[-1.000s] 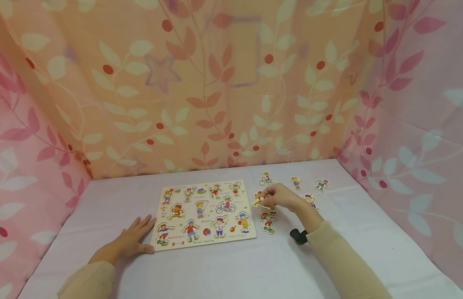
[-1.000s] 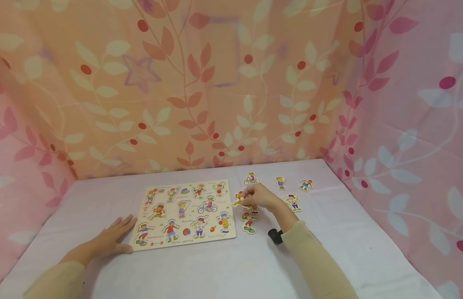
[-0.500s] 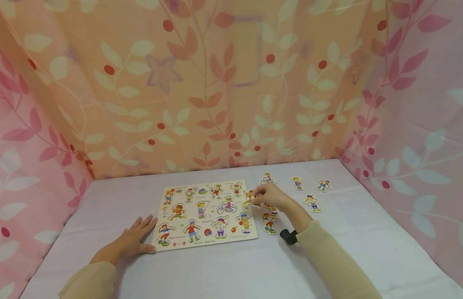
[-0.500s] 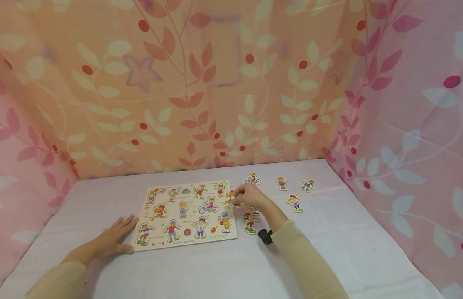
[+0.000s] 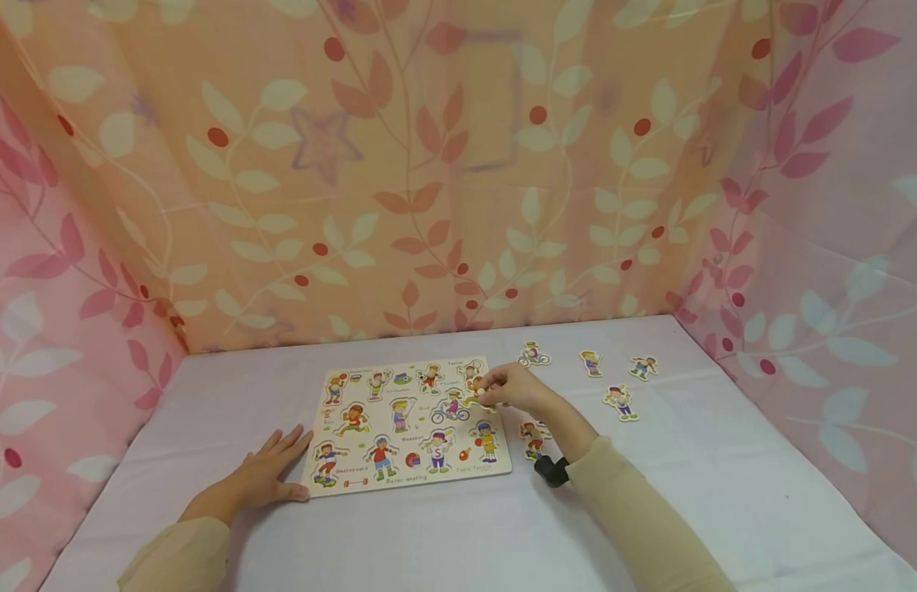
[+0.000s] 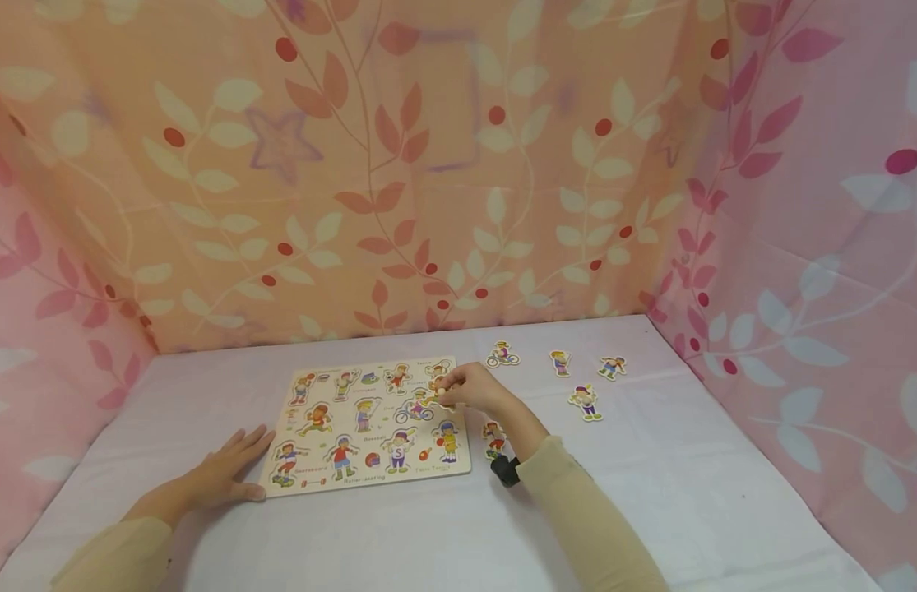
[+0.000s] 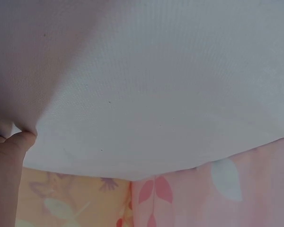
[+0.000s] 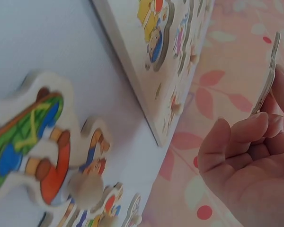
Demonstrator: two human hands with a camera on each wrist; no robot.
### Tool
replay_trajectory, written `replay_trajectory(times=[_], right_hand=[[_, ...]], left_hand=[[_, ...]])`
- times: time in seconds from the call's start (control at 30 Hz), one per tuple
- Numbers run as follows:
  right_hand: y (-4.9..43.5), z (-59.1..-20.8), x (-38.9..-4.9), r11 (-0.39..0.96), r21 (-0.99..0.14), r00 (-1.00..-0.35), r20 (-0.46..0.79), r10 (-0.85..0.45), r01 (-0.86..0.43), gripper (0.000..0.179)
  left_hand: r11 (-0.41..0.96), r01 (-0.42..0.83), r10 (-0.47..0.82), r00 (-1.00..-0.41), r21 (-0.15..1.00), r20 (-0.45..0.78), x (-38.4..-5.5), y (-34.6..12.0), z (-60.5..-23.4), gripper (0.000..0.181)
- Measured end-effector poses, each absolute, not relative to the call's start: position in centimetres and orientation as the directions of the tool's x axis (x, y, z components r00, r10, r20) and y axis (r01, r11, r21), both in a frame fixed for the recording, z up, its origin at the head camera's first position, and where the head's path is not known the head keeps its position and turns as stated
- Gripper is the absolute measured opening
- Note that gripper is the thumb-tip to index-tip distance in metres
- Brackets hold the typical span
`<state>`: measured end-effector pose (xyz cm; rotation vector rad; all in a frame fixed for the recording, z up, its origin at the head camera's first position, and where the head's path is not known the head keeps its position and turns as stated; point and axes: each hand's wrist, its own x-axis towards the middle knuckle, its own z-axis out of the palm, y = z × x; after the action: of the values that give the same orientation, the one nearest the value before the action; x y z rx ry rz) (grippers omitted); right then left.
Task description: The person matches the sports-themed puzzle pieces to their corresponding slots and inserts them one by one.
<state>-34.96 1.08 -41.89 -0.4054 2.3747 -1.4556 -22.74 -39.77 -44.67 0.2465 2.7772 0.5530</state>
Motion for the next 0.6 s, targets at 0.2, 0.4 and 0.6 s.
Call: replay_trajectory(times=[0.2,0.4,0.6], right_hand=[[-0.1,-41.9,-34.7,0.401,-0.912,-0.899,-0.098,-0.427,-0.091,0.007],[-1.6,-42.0,-34.5,0.375,-0.923,-0.899,-0.088,-0.429,-0.088,0.008],[-3.1,-42.0,-34.4,0.360,-0.928,-0.893,-0.081,-0.443,-0.094,0.008]], left_hand=[[0.908,0.111,0.227,-0.941,0.405,-0.251,-22.6,-39.8,-44.6,0.103],[0.908,0.104,0.220,-0.942,0.407,-0.252,-22.6,-39.6,-44.5,0.103],[0.911,0.095,0.211,-0.943,0.401,-0.257,-22.6,-39.5,-44.5,0.104]])
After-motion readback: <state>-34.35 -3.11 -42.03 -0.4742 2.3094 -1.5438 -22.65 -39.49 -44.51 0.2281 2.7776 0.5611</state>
